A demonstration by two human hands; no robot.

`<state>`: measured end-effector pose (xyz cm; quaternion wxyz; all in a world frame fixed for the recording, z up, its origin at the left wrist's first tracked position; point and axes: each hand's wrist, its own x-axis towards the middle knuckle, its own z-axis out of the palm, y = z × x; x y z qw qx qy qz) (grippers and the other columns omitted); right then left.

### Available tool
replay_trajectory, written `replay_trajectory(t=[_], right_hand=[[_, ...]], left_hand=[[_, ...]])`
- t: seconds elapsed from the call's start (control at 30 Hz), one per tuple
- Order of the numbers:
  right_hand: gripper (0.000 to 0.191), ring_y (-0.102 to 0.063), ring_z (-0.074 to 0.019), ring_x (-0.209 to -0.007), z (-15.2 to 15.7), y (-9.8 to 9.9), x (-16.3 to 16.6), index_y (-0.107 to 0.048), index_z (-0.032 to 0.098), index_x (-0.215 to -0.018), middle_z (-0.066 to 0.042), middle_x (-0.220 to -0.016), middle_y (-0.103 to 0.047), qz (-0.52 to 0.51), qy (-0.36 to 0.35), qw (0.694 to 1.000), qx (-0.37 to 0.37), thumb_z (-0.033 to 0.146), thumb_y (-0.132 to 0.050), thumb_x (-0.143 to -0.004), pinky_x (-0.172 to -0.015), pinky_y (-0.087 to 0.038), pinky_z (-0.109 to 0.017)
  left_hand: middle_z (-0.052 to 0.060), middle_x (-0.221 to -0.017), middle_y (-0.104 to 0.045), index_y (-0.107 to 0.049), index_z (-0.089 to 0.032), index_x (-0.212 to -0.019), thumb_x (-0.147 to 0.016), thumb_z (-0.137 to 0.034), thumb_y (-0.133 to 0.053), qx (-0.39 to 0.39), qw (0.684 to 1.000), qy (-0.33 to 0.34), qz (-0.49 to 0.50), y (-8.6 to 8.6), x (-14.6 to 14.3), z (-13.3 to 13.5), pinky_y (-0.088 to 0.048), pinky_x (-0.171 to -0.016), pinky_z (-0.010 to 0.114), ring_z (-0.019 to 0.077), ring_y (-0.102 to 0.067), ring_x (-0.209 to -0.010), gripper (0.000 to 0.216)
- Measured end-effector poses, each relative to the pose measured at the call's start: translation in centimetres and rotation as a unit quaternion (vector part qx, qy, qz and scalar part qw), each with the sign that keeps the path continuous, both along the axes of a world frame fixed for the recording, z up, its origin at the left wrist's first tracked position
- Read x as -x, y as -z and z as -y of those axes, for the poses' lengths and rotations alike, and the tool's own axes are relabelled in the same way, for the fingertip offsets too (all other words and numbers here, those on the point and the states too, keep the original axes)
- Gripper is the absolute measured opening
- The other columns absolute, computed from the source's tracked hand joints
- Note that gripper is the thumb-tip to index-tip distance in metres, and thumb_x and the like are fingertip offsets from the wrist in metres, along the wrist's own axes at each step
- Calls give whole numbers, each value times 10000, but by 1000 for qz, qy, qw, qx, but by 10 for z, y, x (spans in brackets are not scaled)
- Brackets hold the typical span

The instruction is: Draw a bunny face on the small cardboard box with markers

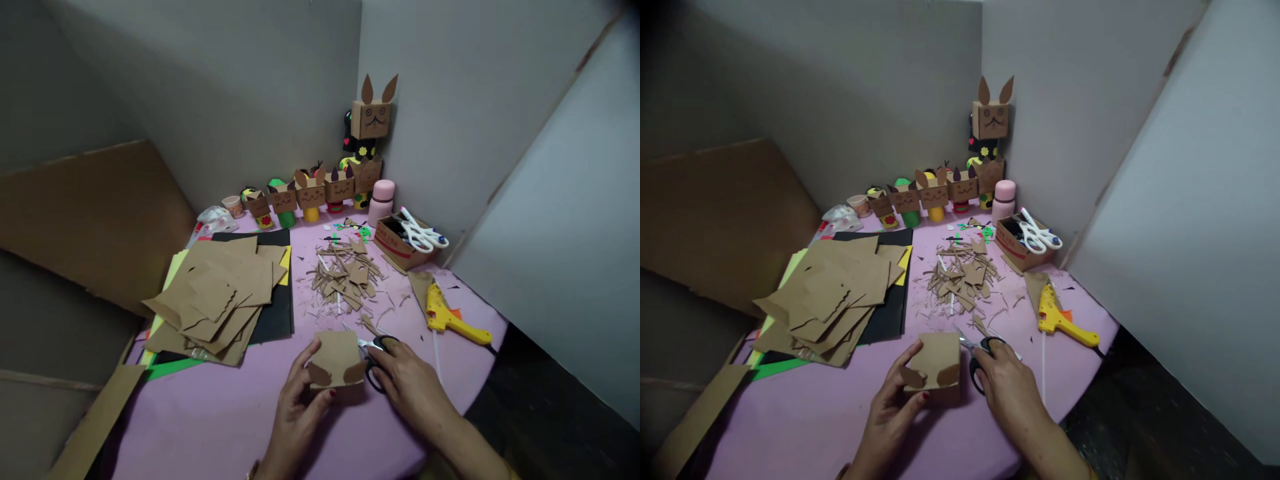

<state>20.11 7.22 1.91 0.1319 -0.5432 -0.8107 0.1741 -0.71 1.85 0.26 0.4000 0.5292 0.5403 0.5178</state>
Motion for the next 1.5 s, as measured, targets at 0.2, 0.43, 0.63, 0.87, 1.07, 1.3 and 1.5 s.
replay_trajectory(t=[0.2, 0.43, 0.63, 0.87, 1.07, 1.3, 1.5], right_hand=[[245, -622, -274, -952, -1, 5, -8, -707, 206, -966, -111, -1026, -667, -36, -7, 999, -33, 175, -474, -899, -807, -522, -405], [362, -590, -240, -1008, 9, -5, -1, -621, 251, -1205, -94, -1082, -617, -297, -50, 954, 7, 425, -569, -893, -855, -501, -360], [256, -508, -256, -1188, 16, -1, 16, -706, 274, -1031, -87, -1203, -534, -400, -40, 910, 102, 438, -637, -846, -959, -453, -354], [156, -542, -237, -1123, 17, 6, 19, -734, 251, -877, -74, -1121, -562, -422, -27, 899, 111, 360, -623, -862, -948, -452, -351], [298, -582, -220, -1047, 18, 10, 15, -668, 281, -1122, -77, -1201, -555, -440, -36, 892, 104, 393, -632, -849, -812, -508, -303], [357, -575, -263, -985, -4, 0, -21, -594, 209, -1204, -94, -1075, -629, -216, 44, 975, -4, 259, -591, -851, -849, -486, -395], [494, -556, -316, -1076, -7, 0, -11, -536, 174, -1293, -122, -1151, -625, -17, 20, 999, 23, 154, -604, -805, -873, -495, -437]], left_hand=[[168, -1436, -492, -699, -220, -802, -819, -297, -666, -1, 1000, -1, -21, -1, 0, 0, -392, -1044, 478, 348, -416, -1344, 85], [159, -1440, -481, -704, -218, -799, -803, -296, -684, 11, 1000, 0, -2, 1, 0, 0, -404, -1040, 495, 350, -473, -1292, 80], [159, -1398, -522, -679, -214, -714, -768, -291, -718, 19, 1000, -15, -12, 1, -2, -1, -470, -972, 472, 349, -531, -1229, 101], [162, -1378, -531, -669, -211, -681, -766, -282, -715, 31, 999, -12, -27, 1, 0, 1, -457, -989, 490, 358, -534, -1224, 120], [67, -1588, -233, -506, -359, -1286, -706, -276, -774, 9, 999, -21, 23, 11, -1, -3, -438, -1038, 420, 315, -295, -1421, 645], [130, -1301, -615, -431, -259, -1350, -496, -382, -871, 86, 985, -80, 124, -1, -13, -15, -535, -911, 392, 359, -588, -1166, 968], [102, -1141, -691, -332, -260, -1413, -580, -504, -794, 112, 968, -120, 191, -27, -10, -26, -570, -788, 398, 335, -662, -988, 984]])
